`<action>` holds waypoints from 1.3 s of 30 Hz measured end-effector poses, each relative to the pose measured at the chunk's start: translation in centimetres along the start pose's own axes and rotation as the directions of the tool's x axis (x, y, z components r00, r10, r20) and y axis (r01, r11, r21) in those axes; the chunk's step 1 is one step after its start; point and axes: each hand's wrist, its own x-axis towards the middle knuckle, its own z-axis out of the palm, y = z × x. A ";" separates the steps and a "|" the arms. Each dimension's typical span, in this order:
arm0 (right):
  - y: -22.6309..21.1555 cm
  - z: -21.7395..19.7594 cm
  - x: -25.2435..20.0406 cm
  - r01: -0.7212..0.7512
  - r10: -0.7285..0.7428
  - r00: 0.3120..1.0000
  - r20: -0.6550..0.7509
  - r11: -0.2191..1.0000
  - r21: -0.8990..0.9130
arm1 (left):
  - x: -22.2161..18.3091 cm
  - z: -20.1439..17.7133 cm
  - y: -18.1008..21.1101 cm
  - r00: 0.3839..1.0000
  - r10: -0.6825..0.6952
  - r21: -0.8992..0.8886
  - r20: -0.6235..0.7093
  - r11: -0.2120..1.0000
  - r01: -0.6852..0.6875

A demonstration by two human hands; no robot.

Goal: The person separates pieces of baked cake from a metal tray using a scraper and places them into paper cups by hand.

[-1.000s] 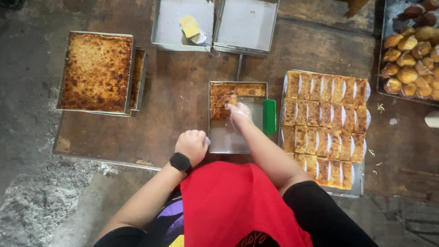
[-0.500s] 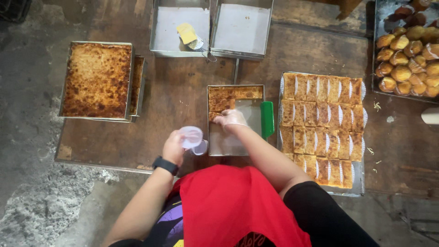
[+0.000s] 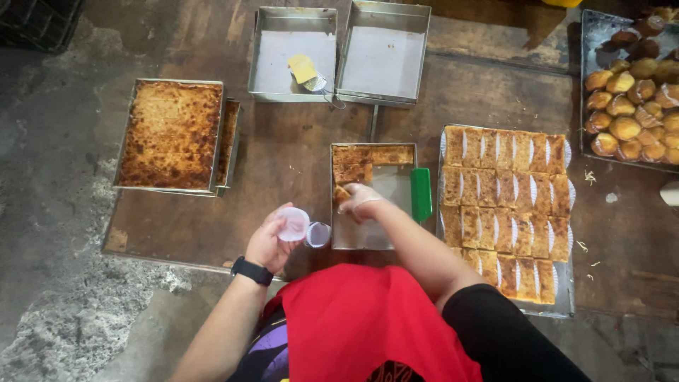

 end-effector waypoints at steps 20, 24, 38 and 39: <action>-8.7 -1.8 -14.3 0.020 -0.040 0.999 -0.014 0.151 0.988 | 4.4 8.3 -4.4 0.963 0.237 0.418 0.132 0.867 -0.270; -8.4 -0.8 -14.7 0.216 0.060 0.967 -0.247 0.322 0.922 | 2.3 9.7 -4.3 0.961 0.103 0.337 0.258 0.922 -0.189; -9.2 -1.7 -19.9 0.221 -0.267 0.668 -0.695 0.962 -0.158 | -1.7 15.7 -4.3 0.810 -0.172 -0.118 0.560 0.952 0.284; -9.5 -1.9 -20.3 0.149 -0.192 0.685 -0.703 0.981 -0.124 | -1.5 16.3 -4.2 0.816 -0.159 -0.079 0.556 0.967 0.242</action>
